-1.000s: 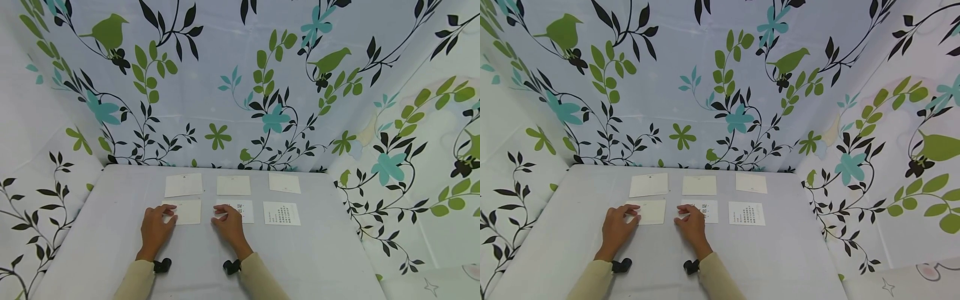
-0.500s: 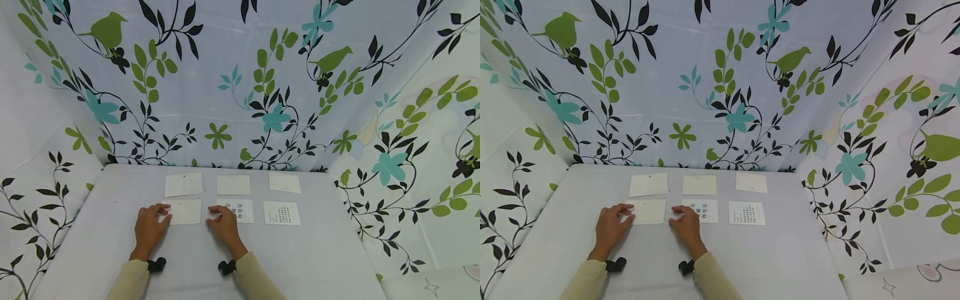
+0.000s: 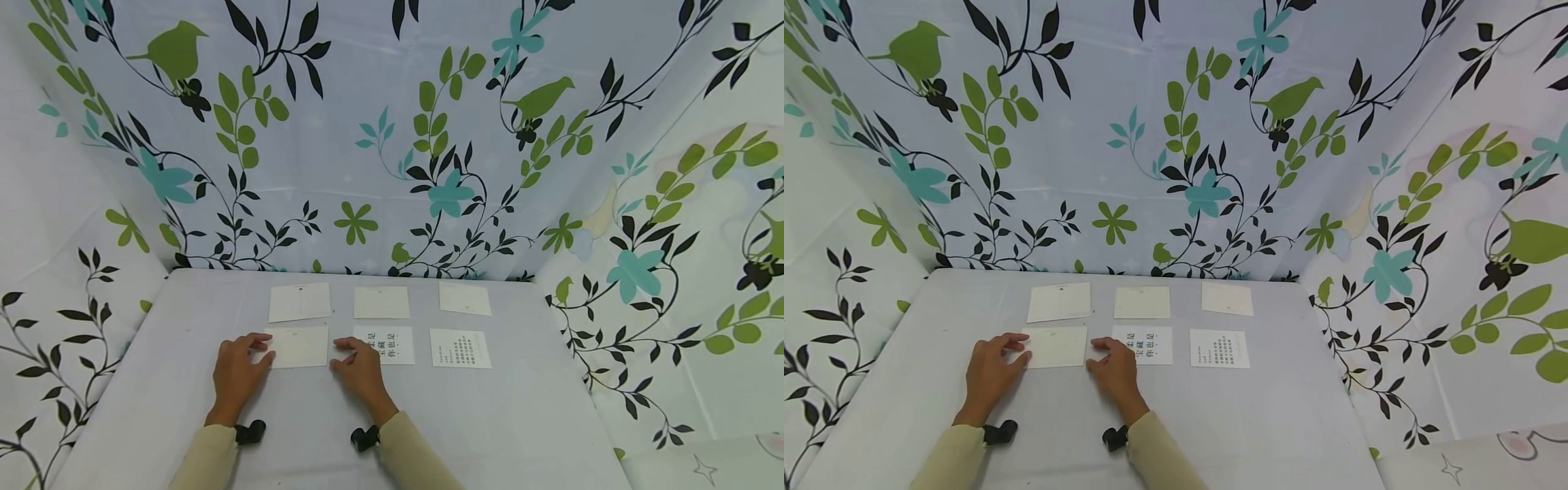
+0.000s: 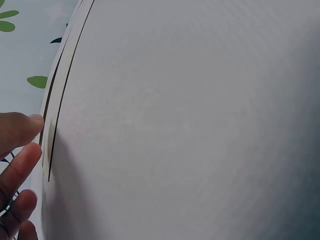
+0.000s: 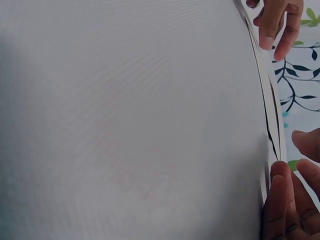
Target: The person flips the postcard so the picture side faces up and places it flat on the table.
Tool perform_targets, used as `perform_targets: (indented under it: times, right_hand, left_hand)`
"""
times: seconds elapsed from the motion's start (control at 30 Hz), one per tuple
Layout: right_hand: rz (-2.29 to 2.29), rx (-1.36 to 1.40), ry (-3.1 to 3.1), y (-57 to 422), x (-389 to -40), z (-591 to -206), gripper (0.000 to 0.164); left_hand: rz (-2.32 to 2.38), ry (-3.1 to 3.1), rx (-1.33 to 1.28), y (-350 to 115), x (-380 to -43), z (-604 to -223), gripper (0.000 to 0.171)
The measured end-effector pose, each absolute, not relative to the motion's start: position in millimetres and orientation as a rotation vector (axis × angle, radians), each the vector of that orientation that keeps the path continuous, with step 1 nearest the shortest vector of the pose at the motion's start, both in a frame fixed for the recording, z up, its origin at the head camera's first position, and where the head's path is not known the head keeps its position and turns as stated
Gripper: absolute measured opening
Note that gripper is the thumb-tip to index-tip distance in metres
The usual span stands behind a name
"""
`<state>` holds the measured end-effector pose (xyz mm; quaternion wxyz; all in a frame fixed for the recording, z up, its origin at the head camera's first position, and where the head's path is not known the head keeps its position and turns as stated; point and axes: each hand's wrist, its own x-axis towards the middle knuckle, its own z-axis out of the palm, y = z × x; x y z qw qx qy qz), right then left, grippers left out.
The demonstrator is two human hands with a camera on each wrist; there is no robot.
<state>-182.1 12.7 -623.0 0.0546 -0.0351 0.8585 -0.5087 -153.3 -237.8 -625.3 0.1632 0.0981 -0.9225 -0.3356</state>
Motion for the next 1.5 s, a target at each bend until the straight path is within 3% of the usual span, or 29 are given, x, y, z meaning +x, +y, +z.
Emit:
perform_targets:
  times: [1.2, 1.5]
  right_hand:
    - [-1.651, -0.094, 2.546, -3, -177, -617, 0.029]
    - [-1.835, 0.059, 2.393, -5, -179, -611, 0.025]
  left_hand:
    - [-0.905, -2.655, 0.245, -244, -151, -625, 0.037]
    - [-0.9, -2.655, 0.242, -242, -150, -626, 0.036]
